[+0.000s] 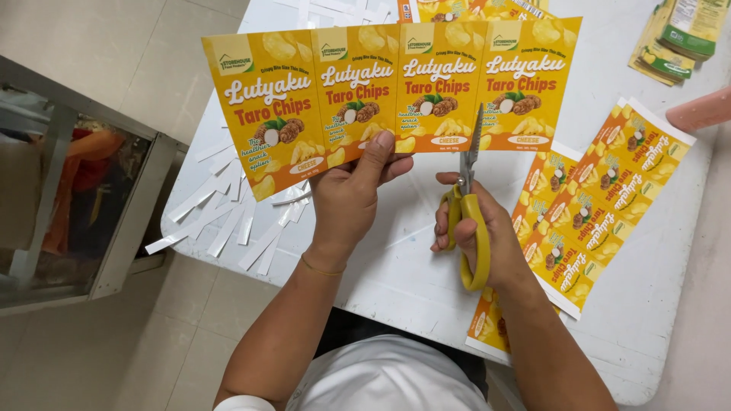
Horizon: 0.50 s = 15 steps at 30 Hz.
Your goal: Cutting printed label sheets into individual labels using scissors at a workspace.
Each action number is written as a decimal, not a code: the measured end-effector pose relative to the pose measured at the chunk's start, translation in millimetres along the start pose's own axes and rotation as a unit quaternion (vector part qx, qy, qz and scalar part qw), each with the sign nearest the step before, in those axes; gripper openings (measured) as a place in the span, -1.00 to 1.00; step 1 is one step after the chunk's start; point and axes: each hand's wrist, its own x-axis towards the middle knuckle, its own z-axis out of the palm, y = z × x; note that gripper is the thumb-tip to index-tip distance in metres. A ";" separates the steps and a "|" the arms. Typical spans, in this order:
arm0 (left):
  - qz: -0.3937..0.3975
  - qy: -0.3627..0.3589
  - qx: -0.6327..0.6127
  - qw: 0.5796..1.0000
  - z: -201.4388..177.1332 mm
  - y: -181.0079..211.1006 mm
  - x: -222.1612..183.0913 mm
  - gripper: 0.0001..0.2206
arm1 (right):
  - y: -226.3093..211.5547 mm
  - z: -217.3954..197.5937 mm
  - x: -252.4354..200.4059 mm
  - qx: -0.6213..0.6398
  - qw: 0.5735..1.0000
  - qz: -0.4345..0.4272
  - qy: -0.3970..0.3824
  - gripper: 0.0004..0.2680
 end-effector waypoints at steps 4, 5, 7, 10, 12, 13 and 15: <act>-0.004 0.002 0.005 1.000 -3.3 -3.0 -3.1 -0.71 | 0.0 -0.3 -0.3 0.000 1.000 -0.003 -0.002 -0.23; 0.000 0.006 0.010 1.000 -3.3 -3.2 -4.3 -0.72 | -0.3 0.4 -0.6 0.002 1.000 -0.005 -0.002 -0.24; 0.003 0.007 0.014 1.000 -2.2 -3.4 -4.3 -0.72 | -0.6 0.1 -1.1 0.003 1.000 -0.008 -0.001 -0.24; 0.010 0.007 0.011 1.000 -1.0 -3.4 -3.6 -0.71 | -0.5 -0.2 -1.8 0.000 1.000 -0.005 -0.002 -0.22; 0.009 0.006 0.009 1.000 0.0 -4.5 -3.9 -0.71 | -1.1 0.0 -2.2 -0.001 1.000 -0.003 0.001 -0.22; 0.009 0.006 0.010 1.000 0.0 -4.1 -4.7 -0.71 | -0.6 -0.1 -2.4 -0.001 1.000 -0.003 0.001 -0.22; 0.016 0.005 0.011 1.000 0.5 -3.2 -5.3 -0.71 | 0.2 -0.8 -2.1 0.004 1.000 -0.003 -0.002 -0.22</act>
